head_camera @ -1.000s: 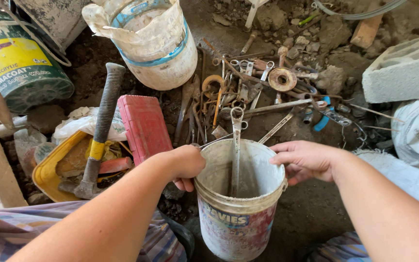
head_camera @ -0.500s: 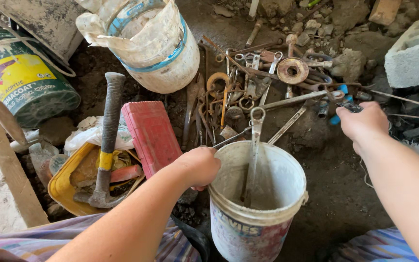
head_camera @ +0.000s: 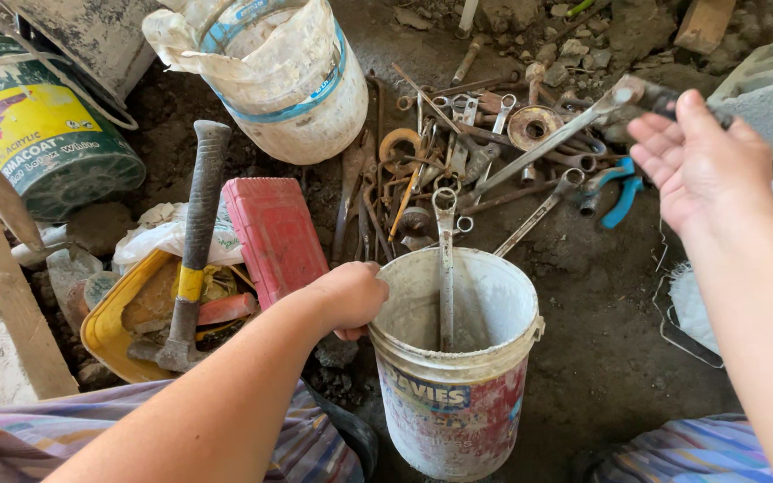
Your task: The person opens a red toolbox and places metal bits into the slots. They then empty a bucket of tools onto the floor, pick up various wrenches and pliers, and place them into a white bucket.
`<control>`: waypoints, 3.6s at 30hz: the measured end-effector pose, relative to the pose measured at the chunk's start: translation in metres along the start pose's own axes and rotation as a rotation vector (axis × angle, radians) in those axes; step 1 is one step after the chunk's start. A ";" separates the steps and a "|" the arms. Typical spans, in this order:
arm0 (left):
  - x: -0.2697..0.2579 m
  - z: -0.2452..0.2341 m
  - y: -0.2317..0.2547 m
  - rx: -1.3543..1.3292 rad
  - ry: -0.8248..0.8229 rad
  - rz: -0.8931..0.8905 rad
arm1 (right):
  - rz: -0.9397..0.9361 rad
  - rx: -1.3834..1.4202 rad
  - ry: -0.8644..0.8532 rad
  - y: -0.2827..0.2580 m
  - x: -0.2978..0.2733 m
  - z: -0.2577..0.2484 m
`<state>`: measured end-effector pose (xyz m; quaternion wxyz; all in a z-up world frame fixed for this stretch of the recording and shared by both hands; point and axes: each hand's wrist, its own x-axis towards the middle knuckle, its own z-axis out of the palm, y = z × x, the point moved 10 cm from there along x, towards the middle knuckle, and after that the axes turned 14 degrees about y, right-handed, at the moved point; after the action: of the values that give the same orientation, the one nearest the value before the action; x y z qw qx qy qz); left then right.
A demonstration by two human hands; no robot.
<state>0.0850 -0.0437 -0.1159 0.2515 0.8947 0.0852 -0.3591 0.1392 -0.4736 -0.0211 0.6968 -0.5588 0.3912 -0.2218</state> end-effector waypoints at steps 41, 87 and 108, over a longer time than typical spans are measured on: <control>-0.009 -0.008 0.031 0.224 0.135 0.276 | -0.001 -0.701 -0.386 0.089 -0.111 0.069; -0.017 -0.030 0.049 0.002 0.248 0.322 | 0.382 -0.715 -1.007 0.124 -0.153 0.066; -0.046 -0.034 0.075 -0.126 0.385 0.301 | -0.513 -1.144 -0.267 0.112 0.014 0.029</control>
<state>0.0969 -0.0893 -0.0348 0.3368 0.9317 0.0196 -0.1347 0.1559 -0.4358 -0.1296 0.2559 -0.9410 0.2115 -0.0660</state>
